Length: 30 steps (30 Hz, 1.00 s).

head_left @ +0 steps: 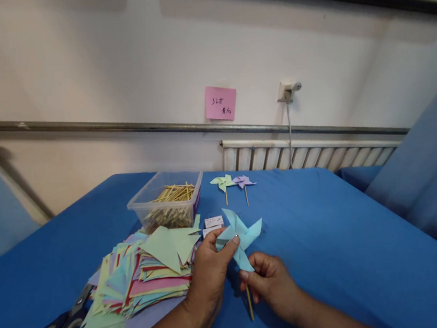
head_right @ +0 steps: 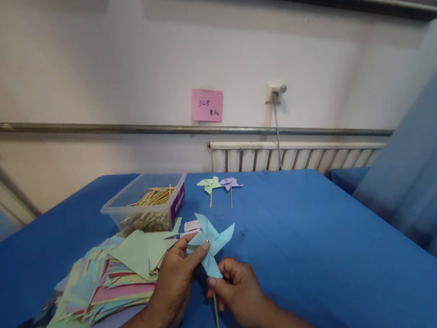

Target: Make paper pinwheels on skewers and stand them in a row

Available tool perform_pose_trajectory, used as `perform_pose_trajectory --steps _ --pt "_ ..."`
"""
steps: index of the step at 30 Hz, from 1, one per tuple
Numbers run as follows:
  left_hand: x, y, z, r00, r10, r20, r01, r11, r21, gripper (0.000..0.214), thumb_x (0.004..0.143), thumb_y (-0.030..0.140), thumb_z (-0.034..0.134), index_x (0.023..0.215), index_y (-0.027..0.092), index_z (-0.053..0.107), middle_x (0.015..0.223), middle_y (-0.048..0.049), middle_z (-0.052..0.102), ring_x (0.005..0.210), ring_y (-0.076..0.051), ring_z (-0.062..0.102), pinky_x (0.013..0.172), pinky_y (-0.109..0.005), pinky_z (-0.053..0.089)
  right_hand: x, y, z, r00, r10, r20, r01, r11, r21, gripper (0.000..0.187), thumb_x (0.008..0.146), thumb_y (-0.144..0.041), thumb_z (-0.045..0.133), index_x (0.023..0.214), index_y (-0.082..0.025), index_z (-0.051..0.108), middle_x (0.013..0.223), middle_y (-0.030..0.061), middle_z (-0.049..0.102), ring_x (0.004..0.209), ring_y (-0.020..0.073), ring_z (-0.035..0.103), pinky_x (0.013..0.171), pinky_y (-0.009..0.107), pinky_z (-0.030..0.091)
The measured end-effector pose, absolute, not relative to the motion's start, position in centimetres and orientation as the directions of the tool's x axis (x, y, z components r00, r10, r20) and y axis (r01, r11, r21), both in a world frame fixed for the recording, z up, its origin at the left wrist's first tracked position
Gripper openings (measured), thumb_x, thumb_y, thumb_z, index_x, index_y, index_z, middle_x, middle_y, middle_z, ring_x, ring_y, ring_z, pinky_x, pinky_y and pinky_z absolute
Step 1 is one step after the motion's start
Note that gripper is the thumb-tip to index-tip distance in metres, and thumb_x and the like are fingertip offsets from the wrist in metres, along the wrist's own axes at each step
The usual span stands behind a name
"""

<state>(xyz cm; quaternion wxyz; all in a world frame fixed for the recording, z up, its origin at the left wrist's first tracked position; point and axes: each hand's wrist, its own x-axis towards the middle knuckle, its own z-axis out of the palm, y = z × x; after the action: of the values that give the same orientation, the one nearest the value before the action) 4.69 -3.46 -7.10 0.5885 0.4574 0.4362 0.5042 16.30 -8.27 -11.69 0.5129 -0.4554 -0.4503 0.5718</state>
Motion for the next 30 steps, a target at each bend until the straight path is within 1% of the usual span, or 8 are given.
perform_pose_trajectory --steps 3,6,10,13,16,21,26,30 --pt "4.6 -3.5 -7.1 0.175 0.983 -0.053 -0.196 0.087 0.977 0.036 0.066 0.036 0.071 0.095 0.016 0.06 0.075 0.0001 0.065 0.062 -0.013 0.058 0.06 -0.023 0.045 16.1 -8.3 -11.8 -0.073 0.996 -0.042 -0.18 -0.054 -0.982 0.04 0.068 -0.052 0.068 0.065 -0.016 0.052 0.057 0.0001 0.062 0.035 0.0046 0.042 0.038 0.018 0.029" --pt "4.4 -3.5 -7.1 0.178 0.982 -0.062 -0.183 0.095 0.978 0.034 0.068 0.036 0.07 0.094 0.016 0.061 0.072 0.0013 0.065 0.061 -0.012 0.057 0.062 -0.023 0.045 16.0 -8.2 -12.1 -0.086 0.996 -0.029 -0.175 -0.043 -0.984 0.04 0.068 -0.052 0.068 0.064 -0.016 0.05 0.056 -0.0002 0.062 0.036 0.0046 0.042 0.038 0.018 0.029" --pt "4.3 -3.5 -7.0 0.137 0.987 -0.08 -0.159 0.102 0.982 0.04 0.065 0.038 0.072 0.096 0.015 0.062 0.069 0.0012 0.066 0.058 -0.013 0.058 0.059 -0.023 0.045 16.0 -8.1 -12.3 -0.1 0.995 -0.03 -0.17 -0.046 -0.984 0.04 0.069 -0.052 0.067 0.066 -0.016 0.05 0.056 -0.0011 0.06 0.036 0.0045 0.042 0.038 0.018 0.03" --pt "4.2 -3.3 -7.0 0.094 0.993 -0.071 -0.14 0.083 0.987 0.047 0.059 0.04 0.075 0.096 0.014 0.065 0.071 -0.0013 0.069 0.059 -0.015 0.06 0.057 -0.023 0.045 15.9 -8.2 -12.2 -0.106 0.994 -0.018 -0.146 -0.033 -0.989 0.039 0.07 -0.052 0.066 0.067 -0.016 0.05 0.057 -0.0014 0.059 0.037 0.0042 0.042 0.038 0.018 0.03" --pt "4.0 -3.0 -7.1 0.037 0.998 -0.047 -0.136 0.052 0.989 0.051 0.054 0.04 0.077 0.096 0.013 0.066 0.075 -0.0038 0.071 0.06 -0.016 0.062 0.057 -0.024 0.046 15.7 -8.2 -12.2 -0.104 0.994 -0.027 -0.15 -0.042 -0.988 0.04 0.067 -0.051 0.069 0.067 -0.016 0.048 0.055 -0.0042 0.055 0.038 0.0041 0.041 0.038 0.017 0.031" --pt "3.8 -2.8 -7.4 -0.011 0.999 -0.035 -0.124 0.033 0.992 0.055 0.056 0.041 0.075 0.102 0.013 0.064 0.078 -0.0047 0.071 0.06 -0.017 0.064 0.056 -0.025 0.047 15.6 -8.0 -12.5 -0.127 0.991 -0.034 -0.152 -0.053 -0.987 0.04 0.064 -0.049 0.071 0.066 -0.019 0.044 0.047 -0.0091 0.047 0.034 0.0044 0.041 0.038 0.018 0.033" --pt "3.6 -2.6 -7.2 -0.046 0.999 -0.013 -0.128 0.007 0.992 0.052 0.054 0.04 0.076 0.097 0.013 0.066 0.079 -0.0052 0.072 0.063 -0.018 0.064 0.058 -0.026 0.048 15.6 -8.1 -12.6 -0.122 0.988 -0.09 -0.139 -0.107 -0.985 0.039 0.063 -0.048 0.072 0.068 -0.019 0.046 0.044 -0.0095 0.047 0.034 0.0047 0.04 0.037 0.018 0.032" --pt "3.4 -2.3 -7.1 -0.046 0.999 -0.012 -0.125 0.006 0.992 0.051 0.055 0.039 0.075 0.098 0.013 0.065 0.074 -0.0034 0.071 0.059 -0.016 0.063 0.057 -0.026 0.048 15.6 -8.3 -12.7 -0.15 0.986 -0.073 -0.123 -0.092 -0.988 0.035 0.065 -0.043 0.073 0.067 -0.019 0.048 0.045 -0.0075 0.051 0.037 0.0058 0.044 0.04 0.018 0.034"
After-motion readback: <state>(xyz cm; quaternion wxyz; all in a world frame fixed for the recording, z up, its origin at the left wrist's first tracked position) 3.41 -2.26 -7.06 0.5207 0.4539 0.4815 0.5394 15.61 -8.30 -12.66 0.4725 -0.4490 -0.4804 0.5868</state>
